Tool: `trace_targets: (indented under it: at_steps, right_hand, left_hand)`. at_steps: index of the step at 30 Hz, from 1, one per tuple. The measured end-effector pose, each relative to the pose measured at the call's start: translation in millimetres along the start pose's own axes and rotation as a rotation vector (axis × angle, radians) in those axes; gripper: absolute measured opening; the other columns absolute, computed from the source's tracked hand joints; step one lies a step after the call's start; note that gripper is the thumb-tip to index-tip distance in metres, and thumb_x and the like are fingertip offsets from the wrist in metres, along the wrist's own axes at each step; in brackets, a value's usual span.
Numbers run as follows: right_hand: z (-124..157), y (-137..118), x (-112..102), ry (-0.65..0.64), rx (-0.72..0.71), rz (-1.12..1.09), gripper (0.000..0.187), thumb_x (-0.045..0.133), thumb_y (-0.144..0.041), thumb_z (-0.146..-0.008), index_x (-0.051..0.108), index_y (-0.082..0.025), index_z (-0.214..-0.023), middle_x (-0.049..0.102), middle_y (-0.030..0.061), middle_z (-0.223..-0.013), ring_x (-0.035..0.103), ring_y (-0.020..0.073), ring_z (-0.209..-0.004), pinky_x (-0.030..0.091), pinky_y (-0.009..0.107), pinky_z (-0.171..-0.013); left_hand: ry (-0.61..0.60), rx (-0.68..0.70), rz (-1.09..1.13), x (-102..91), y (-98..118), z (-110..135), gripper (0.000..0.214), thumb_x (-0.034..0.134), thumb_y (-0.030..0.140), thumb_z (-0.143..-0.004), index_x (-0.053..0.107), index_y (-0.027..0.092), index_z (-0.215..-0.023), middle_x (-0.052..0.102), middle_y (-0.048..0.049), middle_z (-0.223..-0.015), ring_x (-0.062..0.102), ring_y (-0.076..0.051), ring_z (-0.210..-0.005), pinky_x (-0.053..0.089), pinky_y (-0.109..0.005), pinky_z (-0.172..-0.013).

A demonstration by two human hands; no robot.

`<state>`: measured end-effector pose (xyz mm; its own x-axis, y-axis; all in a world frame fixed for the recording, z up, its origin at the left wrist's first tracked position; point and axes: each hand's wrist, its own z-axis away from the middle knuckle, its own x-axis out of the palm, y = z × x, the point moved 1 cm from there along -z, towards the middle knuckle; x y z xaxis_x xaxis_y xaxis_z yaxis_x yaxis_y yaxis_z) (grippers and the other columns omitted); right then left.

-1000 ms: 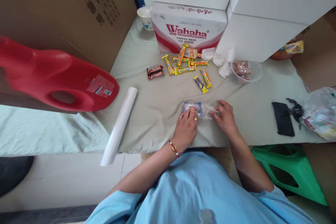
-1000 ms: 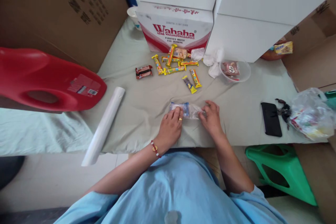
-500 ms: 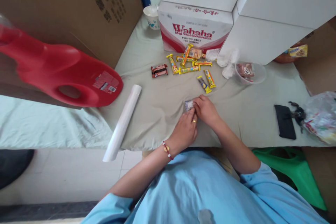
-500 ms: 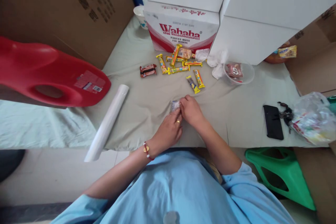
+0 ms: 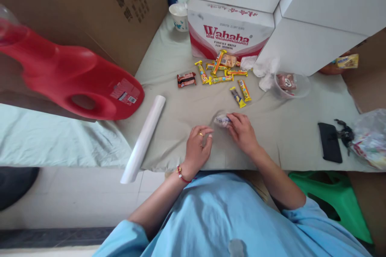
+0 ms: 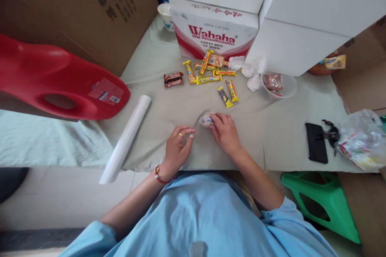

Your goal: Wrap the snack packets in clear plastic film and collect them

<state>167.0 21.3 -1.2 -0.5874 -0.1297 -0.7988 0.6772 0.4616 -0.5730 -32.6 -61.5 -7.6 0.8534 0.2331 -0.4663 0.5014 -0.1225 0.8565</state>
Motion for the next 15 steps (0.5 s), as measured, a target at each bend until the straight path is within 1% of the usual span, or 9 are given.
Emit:
trace_targets:
  at_steps: [1, 2, 4, 6, 7, 9, 11, 13, 15]
  right_hand:
    - [0, -1, -4, -0.007, 0.015, -0.151, 0.037, 0.051, -0.035, -0.107, 0.068, -0.021, -0.136, 0.07, 0.0144, -0.129, 0.063, 0.0301, -0.118, 0.05, 0.046, -0.104]
    - [0, -2, -7, -0.045, 0.032, -0.312, 0.035, 0.05, -0.04, -0.108, 0.07, -0.022, -0.131, 0.072, 0.012, -0.121, 0.065, 0.0278, -0.113, 0.052, 0.043, -0.101]
    - [1, -6, -8, -0.197, 0.073, -0.61, 0.037, 0.048, -0.049, -0.109, 0.073, -0.024, -0.119, 0.074, 0.0069, -0.108, 0.068, 0.0236, -0.101, 0.054, 0.038, -0.094]
    - [5, -10, -4, -0.323, 0.125, -0.809, 0.041, 0.048, -0.055, -0.108, 0.073, -0.024, -0.112, 0.074, 0.0043, -0.104, 0.068, 0.0214, -0.096, 0.054, 0.036, -0.091]
    - [8, -12, 0, -0.337, 0.157, -0.868, 0.041, 0.05, -0.058, -0.107, 0.073, -0.024, -0.113, 0.074, 0.004, -0.106, 0.068, 0.0211, -0.097, 0.054, 0.035, -0.091]
    - [15, -13, 9, -0.296, 0.232, -0.935, 0.042, 0.058, -0.061, -0.103, 0.071, -0.025, -0.118, 0.074, 0.0038, -0.11, 0.067, 0.0209, -0.099, 0.054, 0.035, -0.092]
    - [22, -13, 17, -0.226, 0.295, -0.969, 0.044, 0.066, -0.062, -0.098, 0.069, -0.026, -0.122, 0.073, 0.0037, -0.111, 0.067, 0.0208, -0.099, 0.055, 0.035, -0.091]
    - [27, -10, 17, -0.173, 0.322, -0.96, 0.042, 0.069, -0.062, -0.096, 0.069, -0.027, -0.12, 0.074, 0.0034, -0.108, 0.067, 0.0207, -0.095, 0.055, 0.035, -0.089]
    - [24, 0, 4, -0.123, 0.313, -0.879, 0.038, 0.067, -0.061, -0.096, 0.072, -0.027, -0.11, 0.074, 0.0031, -0.103, 0.067, 0.0208, -0.092, 0.055, 0.036, -0.088]
  left_hand:
    - [-0.005, -0.063, 0.078, 1.2, 0, -1, 0.024, 0.062, 0.027, -0.099, 0.07, 0.022, -0.121, 0.069, -0.0113, -0.125, 0.067, -0.024, -0.118, 0.058, -0.041, -0.1]
    - [-0.019, -0.132, 0.167, 3.1, 0, -2, 0.035, 0.066, 0.035, -0.098, 0.066, 0.022, -0.13, 0.066, -0.0138, -0.135, 0.066, -0.026, -0.124, 0.059, -0.041, -0.099]
    - [-0.085, -0.263, 0.356, 8.2, -1, -4, 0.057, 0.074, 0.048, -0.092, 0.059, 0.021, -0.141, 0.061, -0.0169, -0.146, 0.064, -0.029, -0.13, 0.06, -0.041, -0.097]
    - [-0.163, -0.358, 0.498, 13.8, -1, -7, 0.061, 0.075, 0.054, -0.09, 0.061, 0.019, -0.138, 0.068, -0.0159, -0.139, 0.067, -0.029, -0.125, 0.058, -0.041, -0.1]
    - [-0.187, -0.391, 0.539, 16.3, -2, -8, 0.058, 0.074, 0.055, -0.09, 0.064, 0.018, -0.134, 0.073, -0.0142, -0.132, 0.07, -0.028, -0.119, 0.057, -0.041, -0.101]
    - [-0.19, -0.438, 0.574, 20.5, -2, -11, 0.053, 0.075, 0.054, -0.089, 0.068, 0.017, -0.126, 0.078, -0.0112, -0.117, 0.073, -0.026, -0.107, 0.057, -0.04, -0.097]
    - [-0.183, -0.465, 0.585, 24.5, -1, -14, 0.052, 0.078, 0.052, -0.086, 0.069, 0.017, -0.122, 0.079, -0.01, -0.112, 0.074, -0.025, -0.101, 0.058, -0.038, -0.092]
    - [-0.196, -0.468, 0.612, 27.9, 3, -16, 0.051, 0.079, 0.048, -0.084, 0.067, 0.018, -0.123, 0.078, -0.0103, -0.116, 0.074, -0.025, -0.103, 0.058, -0.038, -0.093]
    - [-0.198, -0.458, 0.648, 28.9, 6, -18, 0.049, 0.08, 0.044, -0.084, 0.065, 0.019, -0.124, 0.075, -0.0116, -0.124, 0.073, -0.025, -0.11, 0.058, -0.039, -0.098]
